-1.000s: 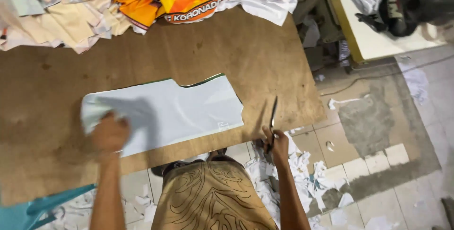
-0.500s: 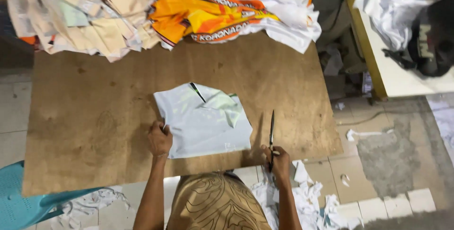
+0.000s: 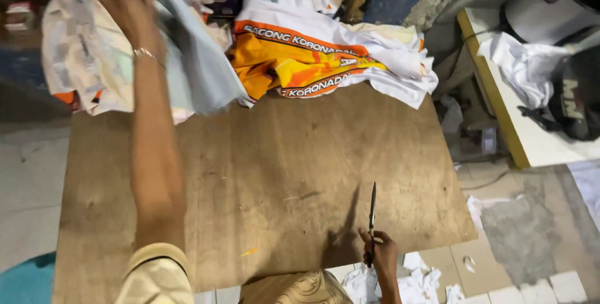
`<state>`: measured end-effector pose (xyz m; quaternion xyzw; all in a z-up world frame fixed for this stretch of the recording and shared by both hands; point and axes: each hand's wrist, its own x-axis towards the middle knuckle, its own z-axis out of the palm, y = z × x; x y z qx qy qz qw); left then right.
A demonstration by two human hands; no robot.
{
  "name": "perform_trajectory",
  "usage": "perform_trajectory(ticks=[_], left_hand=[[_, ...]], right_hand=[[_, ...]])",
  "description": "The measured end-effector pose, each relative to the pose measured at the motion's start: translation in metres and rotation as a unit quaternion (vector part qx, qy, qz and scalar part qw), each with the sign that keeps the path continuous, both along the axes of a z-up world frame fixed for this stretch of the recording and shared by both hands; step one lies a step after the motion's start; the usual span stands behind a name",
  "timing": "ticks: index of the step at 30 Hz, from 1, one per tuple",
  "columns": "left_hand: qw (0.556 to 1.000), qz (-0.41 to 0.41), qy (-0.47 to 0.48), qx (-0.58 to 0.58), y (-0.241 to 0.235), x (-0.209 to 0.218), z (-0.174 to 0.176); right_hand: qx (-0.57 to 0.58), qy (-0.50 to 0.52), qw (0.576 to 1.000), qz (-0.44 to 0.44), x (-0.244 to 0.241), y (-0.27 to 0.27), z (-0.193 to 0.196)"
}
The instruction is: The person uses scissors to manually cut out garment pattern pieces from a large sheet of printed fabric on a wooden table.
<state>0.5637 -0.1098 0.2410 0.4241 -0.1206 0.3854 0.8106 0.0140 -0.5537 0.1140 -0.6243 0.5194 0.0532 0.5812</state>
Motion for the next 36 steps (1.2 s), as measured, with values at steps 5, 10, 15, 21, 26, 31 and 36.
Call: perform_trajectory(ticks=[5,10,15,21,26,31,36], left_hand=[[0.808,0.335,0.089,0.477,-0.040,0.065,-0.079],[0.685,0.005,0.258,0.681,-0.128,-0.025,-0.198],[0.531,0.009,0.274,0.802,-0.141,-0.037,-0.191],[0.601,0.115,0.133,0.780,-0.130,-0.013,-0.080],[0.885,-0.073,0.004,0.460,-0.163,-0.121,0.060],[0.852,-0.284,0.015,0.440,-0.139,-0.262,0.097],[0.733,-0.364,0.221,0.531,-0.067,-0.335,-0.047]], right_hand=[[-0.062,0.070,0.995,0.038,0.008,0.015,0.012],[-0.146,0.106,0.982,0.060,0.014,-0.011,-0.022],[-0.197,0.170,0.962,0.078,0.029,-0.047,-0.006],[-0.298,0.152,0.916,0.223,0.051,-0.093,-0.029],[-0.385,0.236,0.855,0.253,0.079,-0.135,-0.049],[-0.446,0.216,0.810,0.314,0.079,-0.191,-0.066],[-0.444,0.154,0.783,0.407,0.079,-0.244,-0.078]])
